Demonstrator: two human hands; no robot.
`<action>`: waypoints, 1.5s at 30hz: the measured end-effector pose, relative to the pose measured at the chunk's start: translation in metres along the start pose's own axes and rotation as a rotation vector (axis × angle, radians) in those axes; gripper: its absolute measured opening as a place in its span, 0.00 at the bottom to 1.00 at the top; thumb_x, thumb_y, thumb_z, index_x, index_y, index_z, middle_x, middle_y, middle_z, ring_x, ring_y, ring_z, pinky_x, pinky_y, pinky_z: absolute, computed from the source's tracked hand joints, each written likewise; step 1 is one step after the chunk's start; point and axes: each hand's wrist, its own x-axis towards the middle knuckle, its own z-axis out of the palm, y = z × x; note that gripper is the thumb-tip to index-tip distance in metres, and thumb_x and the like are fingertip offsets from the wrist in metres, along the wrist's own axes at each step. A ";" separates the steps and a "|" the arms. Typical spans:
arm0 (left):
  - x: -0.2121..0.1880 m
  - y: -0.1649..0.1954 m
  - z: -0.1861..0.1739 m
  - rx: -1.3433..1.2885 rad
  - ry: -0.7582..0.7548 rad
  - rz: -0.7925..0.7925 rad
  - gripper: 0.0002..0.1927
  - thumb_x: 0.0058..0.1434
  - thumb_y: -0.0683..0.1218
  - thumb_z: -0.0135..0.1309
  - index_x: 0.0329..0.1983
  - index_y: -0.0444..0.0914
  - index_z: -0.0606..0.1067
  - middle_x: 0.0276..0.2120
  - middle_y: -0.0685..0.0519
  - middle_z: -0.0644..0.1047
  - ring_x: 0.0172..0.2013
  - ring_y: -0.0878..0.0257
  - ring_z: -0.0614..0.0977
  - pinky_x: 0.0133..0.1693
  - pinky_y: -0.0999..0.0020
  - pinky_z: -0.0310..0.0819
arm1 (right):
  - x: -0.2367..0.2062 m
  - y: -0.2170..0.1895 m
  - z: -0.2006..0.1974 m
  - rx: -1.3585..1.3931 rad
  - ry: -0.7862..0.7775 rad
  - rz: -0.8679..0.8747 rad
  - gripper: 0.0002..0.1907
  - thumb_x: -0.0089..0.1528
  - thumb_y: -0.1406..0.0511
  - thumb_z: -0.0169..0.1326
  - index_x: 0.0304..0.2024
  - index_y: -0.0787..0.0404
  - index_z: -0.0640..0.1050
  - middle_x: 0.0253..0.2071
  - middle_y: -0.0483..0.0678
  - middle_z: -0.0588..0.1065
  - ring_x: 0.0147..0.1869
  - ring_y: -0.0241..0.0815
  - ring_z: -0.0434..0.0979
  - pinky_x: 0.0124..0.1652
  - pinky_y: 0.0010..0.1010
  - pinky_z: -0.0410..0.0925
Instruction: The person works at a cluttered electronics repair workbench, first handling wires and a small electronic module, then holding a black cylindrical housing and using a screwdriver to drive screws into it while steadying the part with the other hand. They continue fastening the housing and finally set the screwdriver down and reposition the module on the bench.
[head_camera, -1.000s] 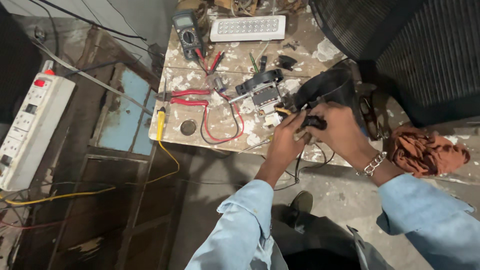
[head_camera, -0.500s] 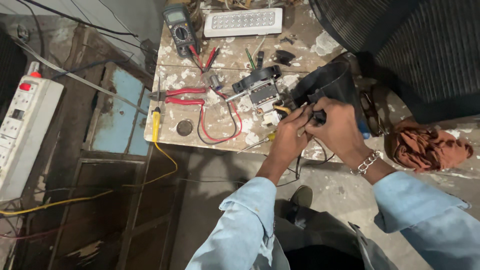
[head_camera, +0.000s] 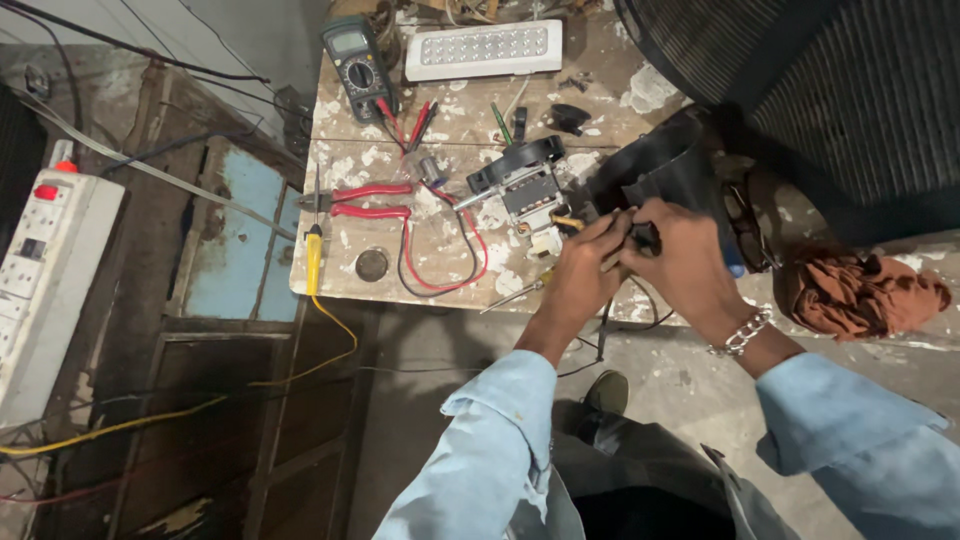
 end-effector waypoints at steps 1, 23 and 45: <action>0.000 -0.001 -0.001 -0.022 -0.015 -0.020 0.29 0.55 0.34 0.61 0.62 0.30 0.72 0.61 0.38 0.75 0.60 0.45 0.79 0.58 0.63 0.77 | 0.000 0.004 -0.003 0.027 -0.010 -0.016 0.17 0.53 0.68 0.66 0.42 0.69 0.77 0.37 0.61 0.78 0.37 0.55 0.81 0.36 0.40 0.73; -0.003 -0.021 0.009 -0.012 0.025 0.073 0.25 0.57 0.36 0.64 0.58 0.28 0.75 0.60 0.36 0.76 0.61 0.45 0.79 0.60 0.62 0.76 | -0.006 -0.005 0.015 0.002 0.120 0.027 0.18 0.52 0.71 0.64 0.44 0.71 0.78 0.42 0.64 0.76 0.43 0.63 0.78 0.40 0.44 0.72; -0.010 -0.012 -0.006 -0.045 -0.030 0.033 0.29 0.53 0.38 0.63 0.61 0.33 0.75 0.56 0.41 0.79 0.56 0.50 0.83 0.58 0.62 0.77 | -0.001 0.021 -0.007 0.119 -0.162 0.176 0.21 0.52 0.61 0.71 0.41 0.67 0.81 0.35 0.53 0.82 0.39 0.40 0.84 0.41 0.31 0.74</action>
